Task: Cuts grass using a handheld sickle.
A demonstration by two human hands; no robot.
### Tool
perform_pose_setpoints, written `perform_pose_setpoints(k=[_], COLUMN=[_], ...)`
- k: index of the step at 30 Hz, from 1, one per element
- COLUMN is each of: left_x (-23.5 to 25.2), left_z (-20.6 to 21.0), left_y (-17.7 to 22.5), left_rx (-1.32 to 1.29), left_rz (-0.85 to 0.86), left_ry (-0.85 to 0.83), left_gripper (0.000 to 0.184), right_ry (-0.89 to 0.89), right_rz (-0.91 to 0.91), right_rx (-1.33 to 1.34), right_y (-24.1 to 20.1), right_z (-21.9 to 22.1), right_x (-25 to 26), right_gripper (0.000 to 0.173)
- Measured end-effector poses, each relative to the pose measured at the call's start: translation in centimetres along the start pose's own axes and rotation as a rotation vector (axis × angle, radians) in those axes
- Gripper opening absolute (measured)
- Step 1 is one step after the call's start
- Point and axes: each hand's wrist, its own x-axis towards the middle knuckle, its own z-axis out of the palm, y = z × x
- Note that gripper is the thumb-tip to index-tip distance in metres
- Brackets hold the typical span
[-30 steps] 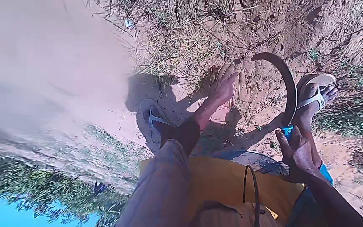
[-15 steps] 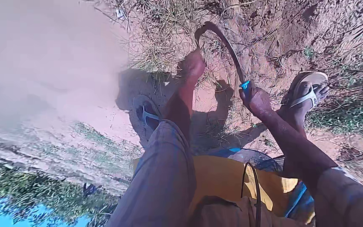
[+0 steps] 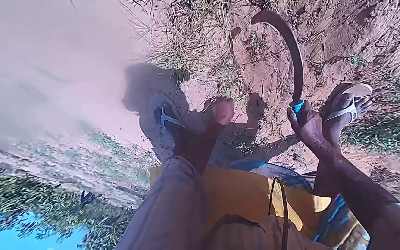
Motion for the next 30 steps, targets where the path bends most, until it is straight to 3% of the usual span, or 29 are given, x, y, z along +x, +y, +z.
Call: perform_pose_setpoints(k=[3, 5, 8, 11, 13, 17, 19, 21, 22, 27, 30], left_x=[-0.1, -1.2, -2.9, -1.2, 1.7, 8.2, 8.1, 7.1, 6.5, 6.5, 5.9], left_z=[-1.1, -1.9, -3.4, -8.0, -10.1, -8.6, -6.6, -6.2, -6.5, -6.8, -6.0], left_y=[0.4, 0.1, 0.4, 3.3, 5.9, 6.0, 4.1, 1.9, 1.1, -0.6, -0.6], left_rx=[0.021, 0.017, -0.065, -0.206, -0.251, -0.247, -0.181, -0.112, -0.078, -0.066, -0.098], left_rz=[0.001, 0.049, 0.262, 0.314, 0.143, -0.28, -0.382, -0.388, -0.358, -0.264, -0.241], left_ry=[0.046, 0.121, 0.505, 0.724, 0.633, 0.264, 0.206, 0.18, 0.134, 0.099, 0.076], left_gripper=[0.03, 0.029, 0.027, 0.032, 0.041, 0.093, 0.083, 0.048, 0.041, 0.041, 0.039], right_ry=[-0.167, -0.195, -0.076, 0.063, 0.121, 0.147, 0.048, -0.035, -0.048, -0.03, -0.119], right_rz=[0.167, 0.154, 0.103, 0.087, 0.042, -0.064, -0.06, -0.086, -0.122, -0.277, -0.152], right_rx=[-0.102, -0.122, -0.054, 0.011, 0.009, -0.01, -0.006, 0.031, 0.064, 0.106, -0.088], right_y=[3.0, 6.3, 10.2, 9.4, 8.7, 6.6, 5.4, 4.2, 3.5, -2.3, -1.5], right_z=[0.7, 1.0, 1.1, 0.1, -0.1, 0.3, 0.4, 1.1, 1.3, 0.7, 1.6], right_x=[-0.6, -4.1, -8.8, -8.4, -7.1, -4.9, -4.0, -2.6, -1.9, 3.0, 4.3], right_gripper=[0.052, 0.055, 0.051, 0.053, 0.056, 0.052, 0.048, 0.046, 0.045, 0.046, 0.047])
